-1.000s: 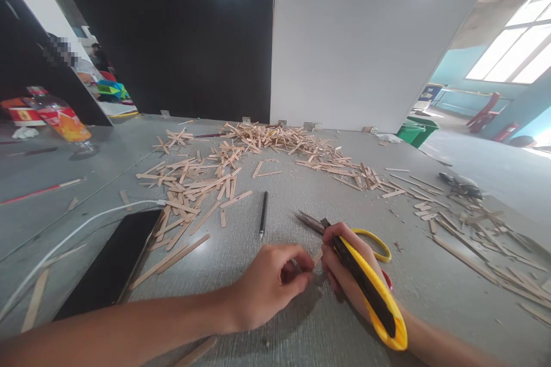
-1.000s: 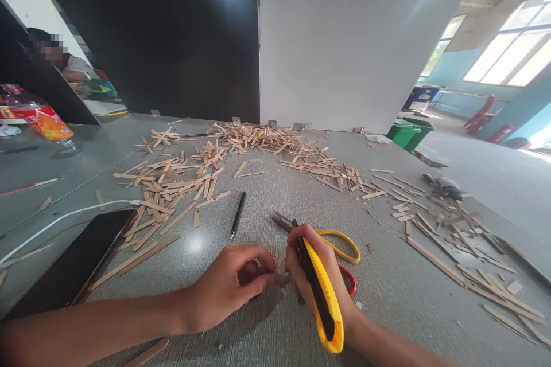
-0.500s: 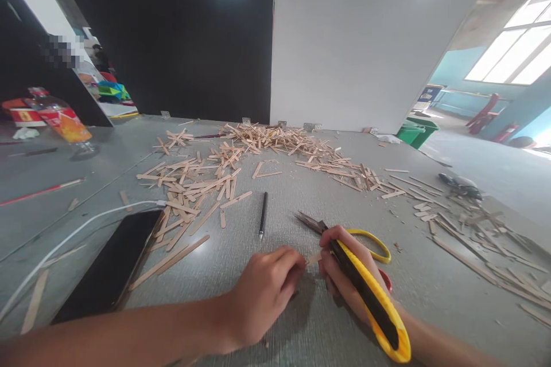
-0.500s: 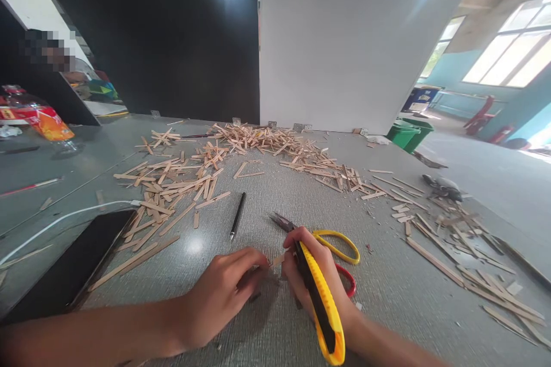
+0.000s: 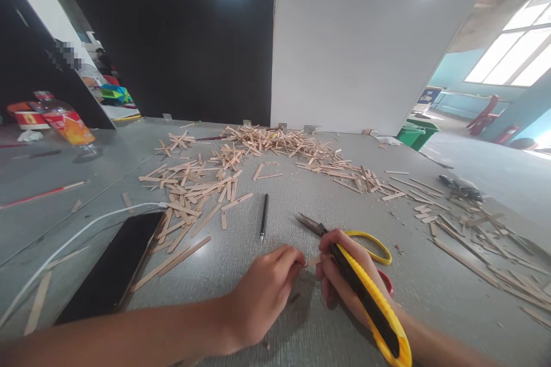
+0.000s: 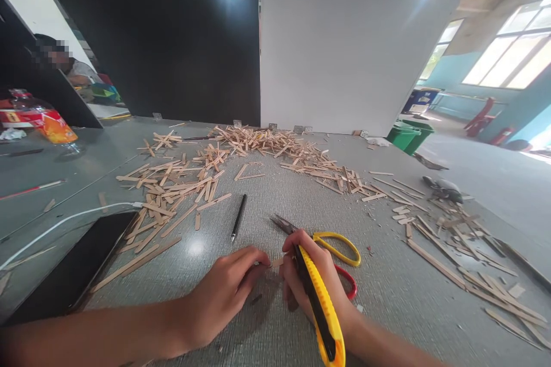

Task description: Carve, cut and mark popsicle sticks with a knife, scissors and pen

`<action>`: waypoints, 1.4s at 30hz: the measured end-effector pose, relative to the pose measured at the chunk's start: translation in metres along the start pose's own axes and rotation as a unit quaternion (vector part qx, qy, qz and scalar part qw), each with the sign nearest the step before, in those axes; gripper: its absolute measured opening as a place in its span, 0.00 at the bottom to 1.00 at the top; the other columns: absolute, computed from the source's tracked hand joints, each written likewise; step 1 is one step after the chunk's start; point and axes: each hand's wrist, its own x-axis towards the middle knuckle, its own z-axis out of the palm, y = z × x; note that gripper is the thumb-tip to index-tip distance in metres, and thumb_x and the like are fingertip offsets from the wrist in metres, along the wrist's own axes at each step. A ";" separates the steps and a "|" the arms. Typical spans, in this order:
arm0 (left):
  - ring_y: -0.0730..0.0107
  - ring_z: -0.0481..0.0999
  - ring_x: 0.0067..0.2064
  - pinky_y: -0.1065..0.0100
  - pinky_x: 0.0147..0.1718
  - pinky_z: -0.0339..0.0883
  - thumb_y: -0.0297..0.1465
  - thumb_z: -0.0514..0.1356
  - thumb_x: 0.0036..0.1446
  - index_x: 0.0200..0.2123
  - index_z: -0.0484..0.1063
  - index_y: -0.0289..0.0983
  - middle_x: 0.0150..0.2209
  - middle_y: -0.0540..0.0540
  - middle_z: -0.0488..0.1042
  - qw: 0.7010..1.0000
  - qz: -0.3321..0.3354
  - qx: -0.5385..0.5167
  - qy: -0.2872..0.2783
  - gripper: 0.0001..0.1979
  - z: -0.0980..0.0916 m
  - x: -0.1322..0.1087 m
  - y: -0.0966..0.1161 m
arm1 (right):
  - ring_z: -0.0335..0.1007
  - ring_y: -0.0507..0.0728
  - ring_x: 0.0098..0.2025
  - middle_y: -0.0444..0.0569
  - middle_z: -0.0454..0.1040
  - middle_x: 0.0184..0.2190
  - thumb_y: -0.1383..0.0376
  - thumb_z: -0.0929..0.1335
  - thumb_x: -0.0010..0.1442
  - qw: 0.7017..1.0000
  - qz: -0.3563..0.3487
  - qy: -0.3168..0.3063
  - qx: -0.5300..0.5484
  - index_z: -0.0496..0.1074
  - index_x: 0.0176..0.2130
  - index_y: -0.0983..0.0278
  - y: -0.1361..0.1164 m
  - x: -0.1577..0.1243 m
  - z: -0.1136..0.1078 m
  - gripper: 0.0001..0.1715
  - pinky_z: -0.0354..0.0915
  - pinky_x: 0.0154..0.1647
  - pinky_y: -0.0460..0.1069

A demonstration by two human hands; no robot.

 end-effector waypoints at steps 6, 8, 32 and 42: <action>0.61 0.77 0.40 0.62 0.38 0.72 0.15 0.51 0.62 0.44 0.66 0.36 0.42 0.44 0.73 0.985 0.054 0.148 -0.073 0.13 0.000 -0.003 -0.002 | 0.72 0.48 0.18 0.39 0.72 0.28 0.54 0.65 0.74 1.000 0.001 -0.007 0.000 0.61 0.43 0.58 -0.004 -0.002 0.000 0.12 0.68 0.19 0.41; 0.59 0.78 0.38 0.61 0.35 0.73 0.13 0.52 0.57 0.45 0.66 0.34 0.43 0.43 0.73 0.968 0.055 0.219 -0.106 0.17 -0.001 -0.002 0.000 | 0.72 0.48 0.19 0.40 0.73 0.27 0.54 0.65 0.74 1.000 -0.003 -0.009 -0.006 0.61 0.43 0.58 -0.003 -0.001 0.000 0.12 0.68 0.20 0.41; 0.67 0.74 0.29 0.66 0.29 0.66 0.21 0.44 0.67 0.41 0.59 0.40 0.35 0.48 0.69 0.991 0.043 0.123 -0.039 0.09 -0.003 -0.002 0.000 | 0.71 0.49 0.21 0.40 0.73 0.29 0.53 0.66 0.73 0.999 0.004 0.020 0.039 0.61 0.42 0.58 -0.002 0.002 0.001 0.13 0.70 0.20 0.42; 0.65 0.74 0.31 0.63 0.33 0.65 0.33 0.44 0.75 0.51 0.62 0.38 0.37 0.46 0.76 1.000 -0.026 -0.004 -0.006 0.11 -0.011 0.001 0.008 | 0.74 0.51 0.23 0.44 0.75 0.30 0.52 0.67 0.72 0.997 -0.016 0.068 0.031 0.63 0.42 0.58 -0.006 0.004 0.002 0.14 0.72 0.20 0.43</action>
